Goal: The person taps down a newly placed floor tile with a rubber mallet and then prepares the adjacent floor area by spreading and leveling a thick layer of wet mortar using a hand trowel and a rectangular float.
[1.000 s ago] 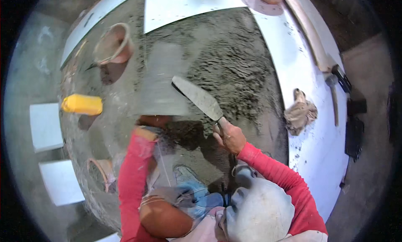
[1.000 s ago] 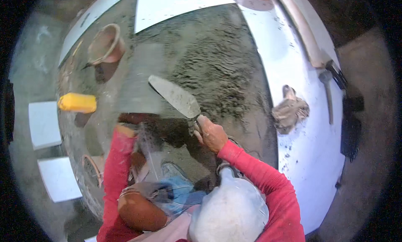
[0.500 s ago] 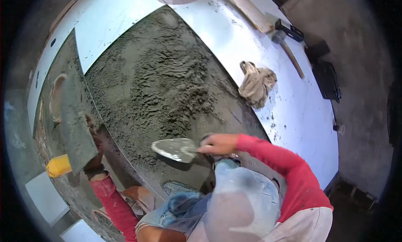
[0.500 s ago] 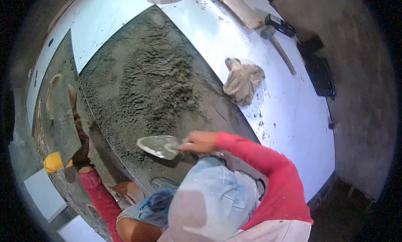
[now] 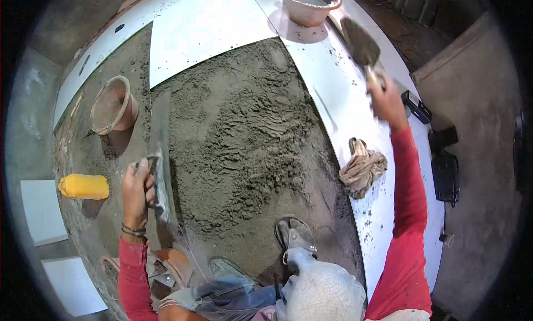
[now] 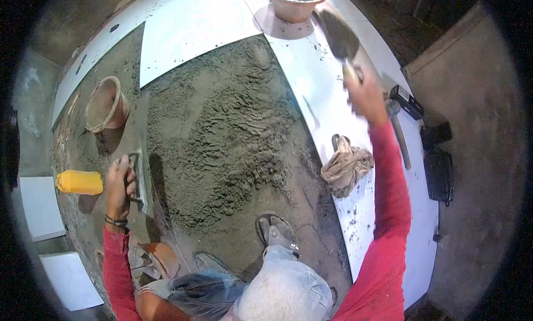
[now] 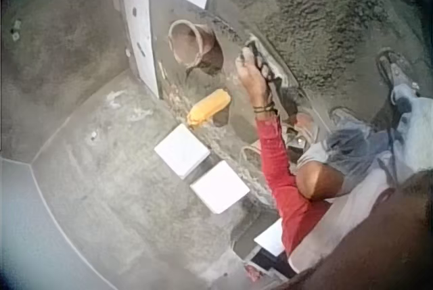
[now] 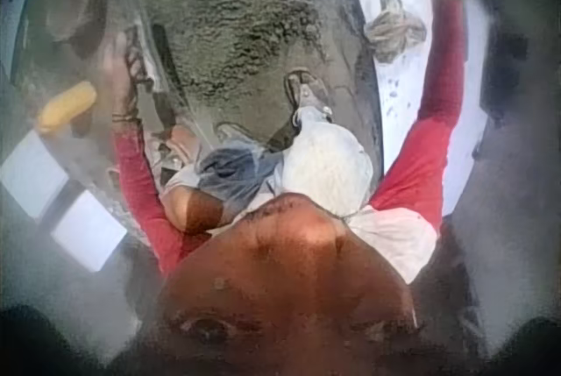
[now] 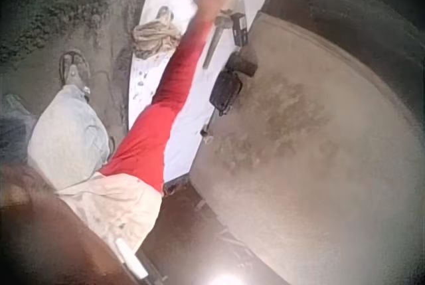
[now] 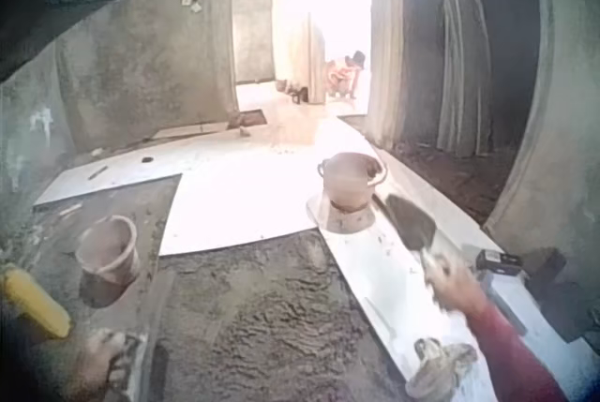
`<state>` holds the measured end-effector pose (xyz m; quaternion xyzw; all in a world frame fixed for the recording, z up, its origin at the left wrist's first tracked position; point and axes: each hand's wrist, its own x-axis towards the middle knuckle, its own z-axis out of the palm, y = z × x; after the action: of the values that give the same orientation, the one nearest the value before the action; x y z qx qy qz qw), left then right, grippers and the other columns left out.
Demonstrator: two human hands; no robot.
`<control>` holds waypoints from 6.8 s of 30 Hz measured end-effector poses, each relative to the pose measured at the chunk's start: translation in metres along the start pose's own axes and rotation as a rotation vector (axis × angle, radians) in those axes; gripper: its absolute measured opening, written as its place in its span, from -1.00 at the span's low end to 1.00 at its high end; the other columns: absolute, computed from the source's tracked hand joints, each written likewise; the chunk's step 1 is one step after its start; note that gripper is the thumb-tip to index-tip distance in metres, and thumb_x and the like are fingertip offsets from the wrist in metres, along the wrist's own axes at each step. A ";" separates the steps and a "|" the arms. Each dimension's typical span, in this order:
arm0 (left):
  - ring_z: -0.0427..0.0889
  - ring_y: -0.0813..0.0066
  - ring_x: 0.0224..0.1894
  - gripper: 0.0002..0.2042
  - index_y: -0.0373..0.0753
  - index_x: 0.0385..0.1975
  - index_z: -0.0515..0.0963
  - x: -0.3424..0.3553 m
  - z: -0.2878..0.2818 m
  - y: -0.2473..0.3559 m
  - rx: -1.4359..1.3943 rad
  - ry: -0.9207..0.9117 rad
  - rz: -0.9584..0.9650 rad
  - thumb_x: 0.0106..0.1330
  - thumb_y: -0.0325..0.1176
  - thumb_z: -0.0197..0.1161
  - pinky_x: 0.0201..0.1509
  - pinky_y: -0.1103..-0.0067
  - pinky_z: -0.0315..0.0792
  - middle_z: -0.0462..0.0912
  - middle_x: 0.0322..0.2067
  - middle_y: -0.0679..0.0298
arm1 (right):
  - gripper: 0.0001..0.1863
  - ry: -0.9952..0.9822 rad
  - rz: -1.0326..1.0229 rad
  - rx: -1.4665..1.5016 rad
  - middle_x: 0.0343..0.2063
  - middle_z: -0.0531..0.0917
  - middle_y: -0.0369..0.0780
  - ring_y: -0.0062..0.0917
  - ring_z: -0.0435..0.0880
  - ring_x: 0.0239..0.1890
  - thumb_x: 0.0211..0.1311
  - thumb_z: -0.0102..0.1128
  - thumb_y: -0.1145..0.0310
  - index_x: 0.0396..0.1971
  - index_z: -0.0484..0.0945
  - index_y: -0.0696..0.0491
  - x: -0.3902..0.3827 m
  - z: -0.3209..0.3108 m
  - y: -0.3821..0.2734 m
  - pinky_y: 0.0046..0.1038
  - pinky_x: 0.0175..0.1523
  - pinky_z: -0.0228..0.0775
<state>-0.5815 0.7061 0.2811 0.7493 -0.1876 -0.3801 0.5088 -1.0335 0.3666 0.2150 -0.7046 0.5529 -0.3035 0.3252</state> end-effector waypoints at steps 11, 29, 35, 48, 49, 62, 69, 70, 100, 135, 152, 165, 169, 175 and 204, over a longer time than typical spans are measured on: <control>0.14 0.83 -0.71 -0.78 -0.09 -0.29 0.36 -0.015 -0.034 -0.019 0.222 0.152 -0.202 0.48 -0.10 0.10 -0.73 0.79 0.03 0.24 -0.62 0.53 | -0.50 0.089 -0.020 0.299 -0.19 0.63 -0.16 -0.48 0.60 -0.25 0.31 0.05 -0.01 0.09 0.48 0.02 0.337 0.044 -0.054 -0.35 -0.18 0.48; 0.18 0.85 -0.69 -0.80 -0.09 -0.25 0.37 -0.020 -0.025 -0.022 0.172 0.173 -0.238 0.50 -0.12 0.07 -0.71 0.83 0.06 0.25 -0.59 0.52 | -0.13 0.197 0.508 1.316 0.18 0.26 0.07 -0.12 0.36 0.24 0.14 0.15 -0.03 0.33 0.09 0.18 0.289 0.072 0.025 0.09 0.23 0.26; 0.19 0.85 -0.63 -0.81 -0.10 -0.23 0.37 -0.010 -0.003 -0.015 0.147 0.067 -0.191 0.50 -0.13 0.07 -0.69 0.82 0.09 0.25 -0.57 0.52 | -0.12 0.177 0.671 1.370 -0.04 0.34 -0.07 -0.32 0.43 -0.14 0.09 0.25 -0.05 0.20 0.15 0.29 0.241 -0.001 0.085 -0.12 0.09 0.35; 0.30 0.77 -0.66 -0.73 -0.10 -0.24 0.37 -0.011 0.076 -0.014 -0.070 -0.165 -0.143 0.53 -0.03 -0.04 -0.64 0.75 0.20 0.34 -0.58 0.46 | -0.69 0.546 0.470 0.719 -0.14 0.45 -0.21 -0.45 0.45 -0.12 0.19 0.19 0.21 -0.11 0.47 -0.02 0.080 -0.065 0.080 -0.34 -0.09 0.40; 0.32 0.74 -0.66 -0.71 -0.12 -0.24 0.40 -0.012 0.091 -0.018 -0.132 -0.120 -0.185 0.52 -0.03 -0.06 -0.64 0.73 0.21 0.37 -0.57 0.46 | -0.78 0.468 0.303 0.578 -0.34 0.52 -0.30 -0.57 0.49 -0.31 0.22 0.19 0.26 -0.19 0.52 0.02 0.043 -0.048 0.058 -0.48 -0.18 0.41; 0.46 0.39 0.18 -0.61 -0.39 0.20 0.39 -0.048 0.155 -0.036 -0.092 -0.405 0.061 0.37 -0.54 0.03 0.26 0.56 0.29 0.42 0.18 0.17 | -0.57 -0.457 0.237 0.670 -0.57 0.61 -0.08 -0.42 0.68 -0.44 0.35 0.18 0.08 -0.39 0.48 0.23 -0.146 0.214 -0.097 -0.34 -0.36 0.44; 0.62 0.31 -0.03 -0.65 -0.32 0.11 0.47 -0.118 0.072 0.043 0.594 -0.791 0.190 0.42 -0.28 0.12 0.11 0.45 0.46 0.64 -0.08 0.11 | -0.47 -0.176 0.097 0.083 -0.41 0.64 0.14 0.11 0.63 -0.27 0.33 0.13 0.00 -0.36 0.49 0.29 -0.086 0.283 -0.064 -0.08 -0.16 0.47; 0.62 0.31 -0.03 -0.65 -0.32 0.11 0.47 -0.128 0.066 0.051 0.592 -0.796 0.181 0.42 -0.28 0.12 0.11 0.45 0.46 0.64 -0.08 0.11 | -0.43 -0.132 0.215 0.031 -0.34 0.63 0.23 0.21 0.60 -0.19 0.32 0.12 -0.03 -0.30 0.50 0.33 -0.087 0.286 -0.058 -0.02 -0.09 0.45; 0.62 -0.08 -0.10 -0.52 -0.17 0.20 0.44 -0.157 0.002 0.042 0.973 -0.939 0.108 0.25 -0.28 0.27 -0.01 0.24 0.49 0.63 -0.10 -0.02 | -0.46 -0.659 0.006 -0.172 -0.53 0.62 0.19 0.12 0.65 -0.39 0.35 0.10 0.05 -0.04 0.36 0.30 -0.234 0.279 -0.089 0.02 -0.29 0.49; 0.62 0.05 -0.04 -0.45 -0.16 0.27 0.37 -0.170 -0.065 0.039 0.900 -0.647 -0.201 0.31 -0.12 0.23 0.06 0.26 0.46 0.62 -0.03 0.03 | -0.60 -0.144 -0.197 -0.636 -0.27 0.68 0.14 0.06 0.69 -0.16 0.27 -0.05 0.20 -0.33 0.69 0.19 0.100 0.347 -0.073 -0.07 -0.03 0.54; 0.63 0.09 0.02 -0.39 -0.23 0.27 0.36 -0.178 -0.101 0.033 0.714 -0.477 -0.408 0.30 -0.02 0.23 0.12 0.29 0.46 0.59 0.03 0.00 | -0.50 -0.237 0.157 -0.212 -0.54 0.55 0.10 -0.02 0.55 -0.47 0.41 -0.02 0.10 -0.36 0.40 0.36 -0.047 0.310 -0.055 -0.07 -0.27 0.39; 0.62 0.13 0.03 -0.36 -0.27 0.26 0.34 -0.227 -0.110 0.030 0.662 -0.405 -0.550 0.28 0.01 0.26 0.13 0.30 0.45 0.61 0.01 0.05 | -0.42 -0.609 -0.681 -0.687 -0.29 0.63 0.25 0.03 0.71 -0.23 0.18 0.18 0.24 -0.16 0.32 0.57 -0.030 0.571 -0.203 -0.18 -0.11 0.60; 0.63 0.13 0.01 -0.36 -0.26 0.28 0.33 -0.236 -0.113 0.030 0.739 -0.424 -0.477 0.31 0.01 0.25 0.10 0.31 0.47 0.61 0.01 0.05 | -0.49 -0.550 -0.569 -0.305 -0.29 0.66 0.20 -0.03 0.73 -0.28 0.29 0.13 0.17 -0.15 0.48 0.44 -0.022 0.540 -0.225 -0.24 -0.17 0.62; 0.65 0.10 0.00 -0.36 -0.25 0.31 0.27 -0.250 -0.131 0.008 0.620 -0.344 -0.515 0.30 -0.11 0.29 0.05 0.30 0.50 0.62 0.00 0.03 | -0.57 -0.614 -0.716 -0.259 -0.56 0.59 0.10 0.01 0.63 -0.48 0.32 0.13 0.05 -0.26 0.48 0.20 -0.006 0.406 -0.183 -0.14 -0.38 0.44; 0.67 0.18 -0.01 -0.40 -0.24 0.31 0.28 -0.244 -0.128 0.005 0.560 -0.318 -0.621 0.31 -0.19 0.29 0.06 0.32 0.52 0.64 -0.04 0.05 | -0.40 -0.558 -0.804 -0.475 -0.43 0.68 0.06 -0.14 0.70 -0.33 0.29 0.14 -0.13 -0.17 0.61 0.21 0.119 0.499 -0.197 -0.18 -0.23 0.46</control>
<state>-0.6402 0.9461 0.4030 0.8113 -0.1253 -0.5598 0.1128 -0.5022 0.3460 0.0780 -0.9684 0.1860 -0.0719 0.1499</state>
